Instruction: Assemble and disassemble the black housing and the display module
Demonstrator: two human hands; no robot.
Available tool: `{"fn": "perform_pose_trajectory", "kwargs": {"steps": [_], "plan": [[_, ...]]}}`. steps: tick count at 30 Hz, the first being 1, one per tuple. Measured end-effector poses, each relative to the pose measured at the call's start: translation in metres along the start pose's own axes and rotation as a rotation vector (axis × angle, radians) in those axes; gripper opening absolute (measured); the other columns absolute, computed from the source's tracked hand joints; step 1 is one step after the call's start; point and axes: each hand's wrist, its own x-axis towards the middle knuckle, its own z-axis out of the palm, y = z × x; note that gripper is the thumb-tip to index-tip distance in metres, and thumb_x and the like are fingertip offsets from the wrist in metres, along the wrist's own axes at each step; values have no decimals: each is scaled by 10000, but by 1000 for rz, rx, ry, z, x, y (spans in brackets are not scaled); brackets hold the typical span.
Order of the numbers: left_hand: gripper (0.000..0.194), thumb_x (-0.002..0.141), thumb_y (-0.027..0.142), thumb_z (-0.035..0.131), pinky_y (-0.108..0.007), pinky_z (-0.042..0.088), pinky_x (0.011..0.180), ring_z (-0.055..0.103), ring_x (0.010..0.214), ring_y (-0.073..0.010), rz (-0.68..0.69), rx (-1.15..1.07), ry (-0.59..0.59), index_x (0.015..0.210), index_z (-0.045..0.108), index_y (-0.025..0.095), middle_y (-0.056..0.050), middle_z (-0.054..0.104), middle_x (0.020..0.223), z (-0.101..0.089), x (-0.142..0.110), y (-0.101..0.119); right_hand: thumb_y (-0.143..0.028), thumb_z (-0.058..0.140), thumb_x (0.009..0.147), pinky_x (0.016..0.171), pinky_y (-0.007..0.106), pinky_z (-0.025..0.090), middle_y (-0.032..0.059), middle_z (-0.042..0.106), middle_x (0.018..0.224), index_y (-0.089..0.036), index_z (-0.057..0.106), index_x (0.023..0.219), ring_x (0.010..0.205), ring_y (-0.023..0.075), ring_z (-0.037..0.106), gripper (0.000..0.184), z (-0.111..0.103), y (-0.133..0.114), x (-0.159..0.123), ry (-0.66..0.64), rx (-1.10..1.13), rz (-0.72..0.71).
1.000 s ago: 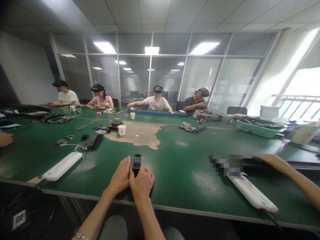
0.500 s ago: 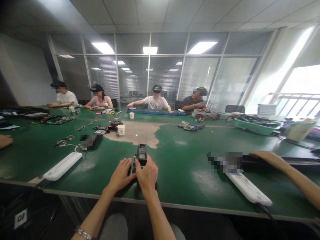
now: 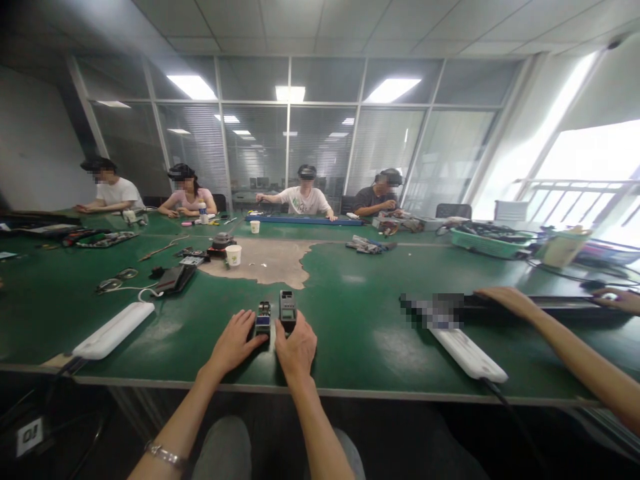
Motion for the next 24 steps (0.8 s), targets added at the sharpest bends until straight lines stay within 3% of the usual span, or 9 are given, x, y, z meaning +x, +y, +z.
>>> {"fn": "perform_pose_trajectory", "kwargs": {"steps": [9, 18, 24], "plan": [[671, 920, 643, 388, -476, 238, 1151, 336, 1392, -296, -9, 26, -11, 1373, 454, 152, -137, 459, 1452, -2, 0, 2, -375, 571, 831, 848, 312, 399, 119, 670, 1034, -158, 594, 1080, 967, 234, 620, 332, -6, -3, -5, -56, -115, 23], [627, 940, 623, 357, -480, 245, 1141, 349, 1381, -289, 2, 28, -17, 1324, 499, 149, -146, 472, 1436, -9, -1, 8, -430, 601, 803, 925, 353, 381, 161, 648, 1084, -129, 598, 1088, 1103, 274, 556, 415, -4, -2, -6, -37, -135, 9], [580, 951, 585, 379, -486, 253, 1141, 363, 1371, -297, 15, 42, 3, 1335, 493, 165, -132, 480, 1431, -6, -1, 8, -484, 583, 803, 956, 382, 365, 222, 573, 1251, -83, 528, 1246, 1227, 311, 471, 600, -3, -4, -8, 14, -177, 1]]}}
